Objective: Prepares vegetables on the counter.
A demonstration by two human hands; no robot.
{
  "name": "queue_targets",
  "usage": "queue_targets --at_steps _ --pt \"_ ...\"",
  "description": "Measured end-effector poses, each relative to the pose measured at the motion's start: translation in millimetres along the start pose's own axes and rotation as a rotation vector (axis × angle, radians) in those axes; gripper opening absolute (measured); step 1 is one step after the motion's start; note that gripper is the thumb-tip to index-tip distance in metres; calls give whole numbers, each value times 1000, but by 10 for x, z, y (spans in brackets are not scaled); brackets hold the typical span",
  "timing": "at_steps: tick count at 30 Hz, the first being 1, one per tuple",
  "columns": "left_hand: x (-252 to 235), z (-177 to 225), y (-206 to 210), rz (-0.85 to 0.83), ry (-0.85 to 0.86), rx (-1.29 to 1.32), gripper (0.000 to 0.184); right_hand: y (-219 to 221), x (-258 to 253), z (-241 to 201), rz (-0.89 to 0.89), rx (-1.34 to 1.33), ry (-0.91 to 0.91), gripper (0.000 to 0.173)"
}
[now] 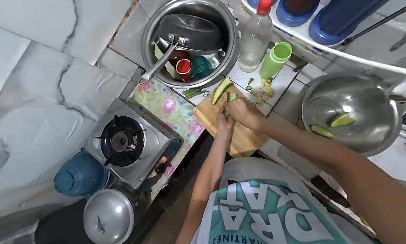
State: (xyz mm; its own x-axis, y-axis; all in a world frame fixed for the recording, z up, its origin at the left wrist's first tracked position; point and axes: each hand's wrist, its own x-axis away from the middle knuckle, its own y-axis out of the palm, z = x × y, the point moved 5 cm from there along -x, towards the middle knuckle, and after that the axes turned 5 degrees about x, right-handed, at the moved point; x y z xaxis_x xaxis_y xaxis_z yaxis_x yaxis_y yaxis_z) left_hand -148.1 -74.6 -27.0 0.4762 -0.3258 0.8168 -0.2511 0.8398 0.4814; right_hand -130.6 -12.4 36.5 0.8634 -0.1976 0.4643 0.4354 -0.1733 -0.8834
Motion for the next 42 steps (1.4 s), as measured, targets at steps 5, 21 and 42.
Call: queue_targets --at_steps 5,21,42 --pt "-39 31 -32 -78 -58 86 29 -117 113 53 89 8 -168 22" --pt "-89 158 -18 -77 -58 171 34 -51 -111 418 130 -34 -113 24" --pt "-122 150 173 -182 124 -205 36 -237 -22 75 39 -101 8 19"
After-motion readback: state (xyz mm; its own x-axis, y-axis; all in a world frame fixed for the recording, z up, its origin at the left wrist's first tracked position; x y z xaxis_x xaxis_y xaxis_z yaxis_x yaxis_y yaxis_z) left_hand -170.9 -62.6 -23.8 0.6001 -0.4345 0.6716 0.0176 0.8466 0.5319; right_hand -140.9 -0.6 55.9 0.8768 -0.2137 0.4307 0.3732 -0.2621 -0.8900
